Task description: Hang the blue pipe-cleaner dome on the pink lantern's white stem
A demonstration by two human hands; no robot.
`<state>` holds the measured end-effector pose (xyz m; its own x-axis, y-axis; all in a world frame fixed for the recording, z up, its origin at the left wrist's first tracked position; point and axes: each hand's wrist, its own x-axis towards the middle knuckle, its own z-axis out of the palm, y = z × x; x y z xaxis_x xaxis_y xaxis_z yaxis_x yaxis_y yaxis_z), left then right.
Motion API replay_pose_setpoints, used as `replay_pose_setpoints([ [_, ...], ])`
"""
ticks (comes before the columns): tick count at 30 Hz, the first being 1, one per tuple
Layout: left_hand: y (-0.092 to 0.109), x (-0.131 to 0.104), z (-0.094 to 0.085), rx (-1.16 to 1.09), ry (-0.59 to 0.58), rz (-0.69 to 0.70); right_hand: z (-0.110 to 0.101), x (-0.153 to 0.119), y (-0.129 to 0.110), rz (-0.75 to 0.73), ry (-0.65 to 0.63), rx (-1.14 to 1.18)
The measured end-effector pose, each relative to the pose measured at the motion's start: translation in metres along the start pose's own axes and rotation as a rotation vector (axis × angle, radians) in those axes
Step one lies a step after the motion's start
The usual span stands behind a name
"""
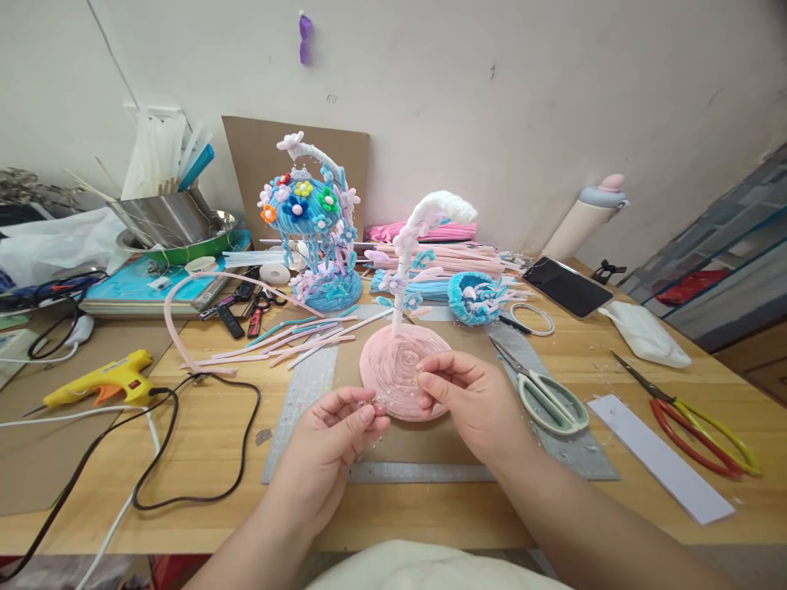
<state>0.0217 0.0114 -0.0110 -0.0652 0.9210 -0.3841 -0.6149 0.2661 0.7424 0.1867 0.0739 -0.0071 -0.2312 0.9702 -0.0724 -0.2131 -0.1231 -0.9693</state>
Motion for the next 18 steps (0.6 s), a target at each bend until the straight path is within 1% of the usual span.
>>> replay_pose_setpoints([
  [5,-0.0007,-0.0021,0.0035,-0.03,-0.007,0.034,0.0,-0.0011,0.0011,-0.014,0.009,0.0],
  [9,0.0007,-0.003,0.0037,-0.127,-0.046,-0.009,0.0006,-0.0023,0.0002,-0.008,-0.001,0.006],
  [12,0.0014,-0.0034,0.0029,-0.173,-0.051,-0.028,0.0011,-0.0028,-0.0005,0.004,-0.004,0.01],
  [18,0.0003,-0.0029,0.0012,-0.128,-0.065,-0.019,0.0022,-0.0027,-0.0008,0.006,-0.011,-0.004],
])
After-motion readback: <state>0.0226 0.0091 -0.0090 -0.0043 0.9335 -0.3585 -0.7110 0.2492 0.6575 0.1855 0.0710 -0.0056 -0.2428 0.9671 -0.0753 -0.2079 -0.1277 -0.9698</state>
